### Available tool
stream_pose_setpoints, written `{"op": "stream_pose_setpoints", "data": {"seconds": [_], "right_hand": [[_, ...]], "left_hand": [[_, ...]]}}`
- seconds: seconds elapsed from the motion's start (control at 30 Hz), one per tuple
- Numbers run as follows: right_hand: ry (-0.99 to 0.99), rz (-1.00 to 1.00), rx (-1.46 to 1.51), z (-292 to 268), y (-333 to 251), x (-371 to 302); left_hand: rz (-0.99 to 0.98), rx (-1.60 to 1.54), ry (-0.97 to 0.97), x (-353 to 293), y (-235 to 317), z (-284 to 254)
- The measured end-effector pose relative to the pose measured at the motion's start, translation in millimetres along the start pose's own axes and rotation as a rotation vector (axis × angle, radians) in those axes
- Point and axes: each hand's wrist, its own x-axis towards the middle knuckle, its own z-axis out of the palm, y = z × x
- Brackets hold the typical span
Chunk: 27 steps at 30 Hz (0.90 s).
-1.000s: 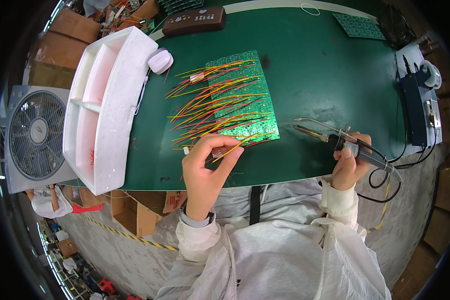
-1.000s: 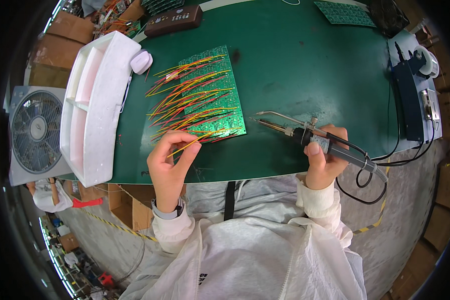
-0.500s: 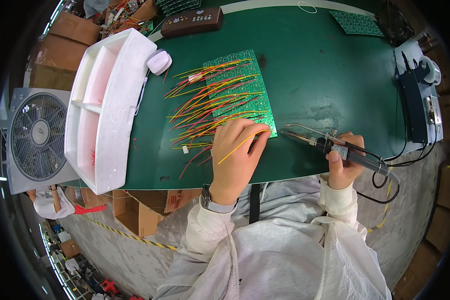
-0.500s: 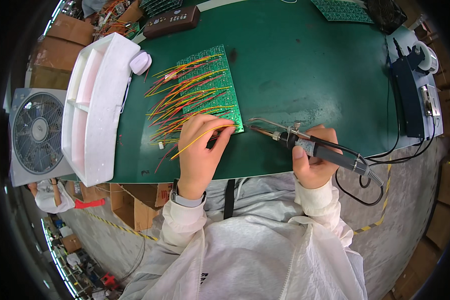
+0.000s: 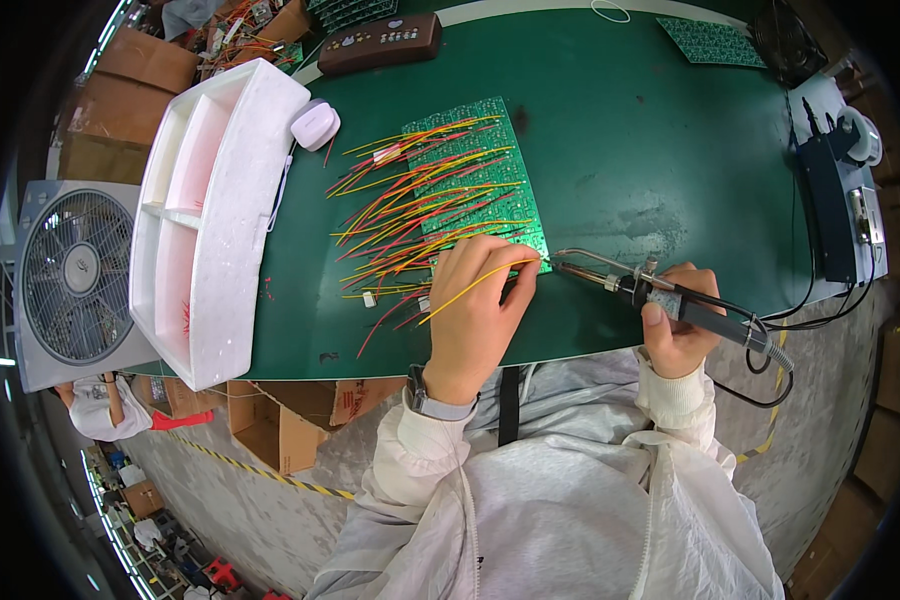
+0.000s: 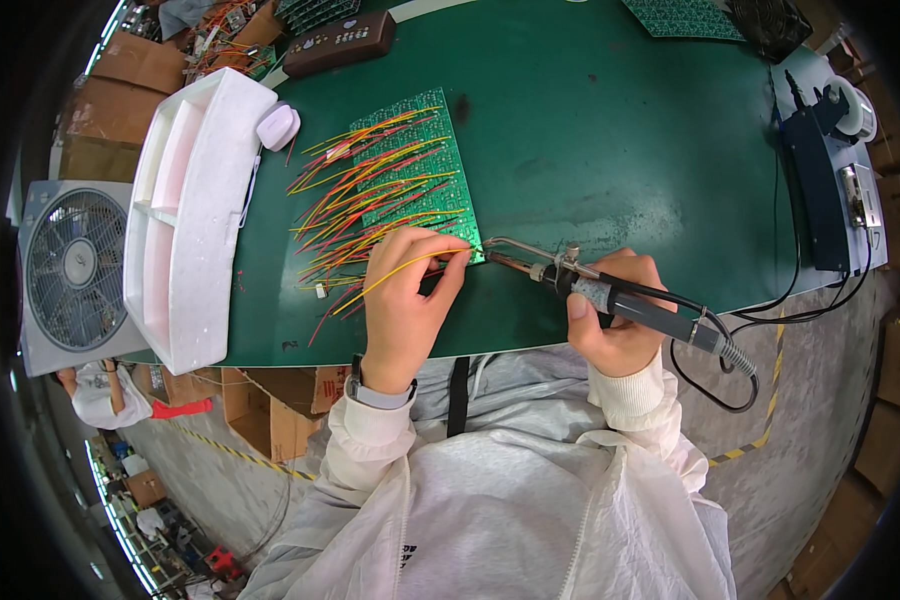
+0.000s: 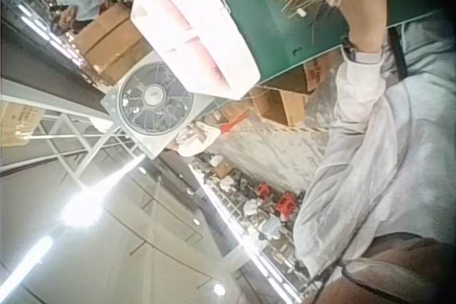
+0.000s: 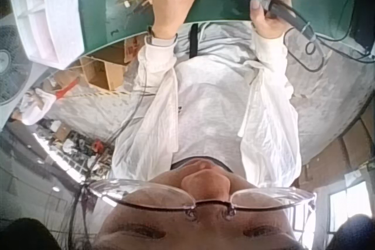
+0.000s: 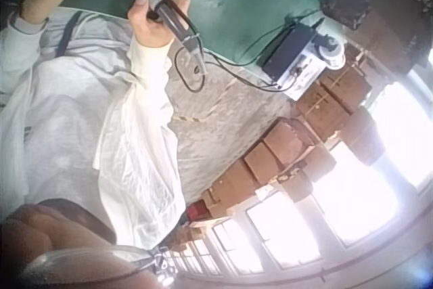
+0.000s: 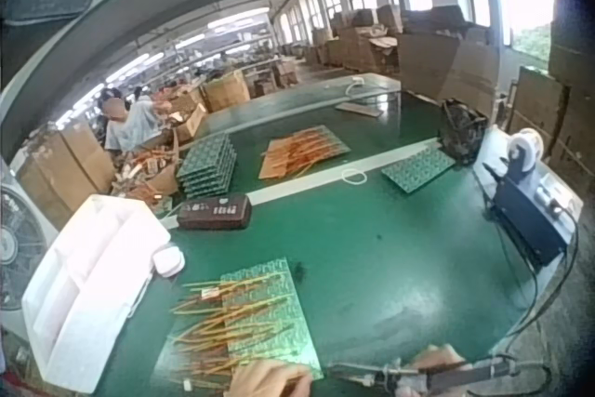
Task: The person solders wires onto a circuit board using a soldering iron, sets the completed board aside, and places a new circuit board in front of them. The person then takes wires from a container and solders them onto the new circuit board with the soldering iron.
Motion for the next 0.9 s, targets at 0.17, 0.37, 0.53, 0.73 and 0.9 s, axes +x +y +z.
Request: {"op": "stream_pose_setpoints", "data": {"seconds": [0.17,0.37,0.53,0.73,0.9], "right_hand": [[-0.004,-0.038,-0.018,-0.4,1.8,-1.5],[0.007,-0.017,-0.004,-0.1,2.2,-3.2],[-0.015,-0.055,-0.033,-0.8,1.6,-2.6],[-0.006,-0.047,-0.026,0.1,2.5,-2.9],[-0.009,-0.069,-0.055,-0.7,0.8,-2.3]], "left_hand": [[0.042,0.040,0.019,0.1,0.0,1.6],[0.078,0.093,0.024,0.5,0.0,1.6],[0.084,0.105,0.031,0.8,0.7,1.7],[0.080,0.110,0.026,0.1,-0.4,1.8],[0.094,0.124,0.028,0.6,1.3,0.8]]}}
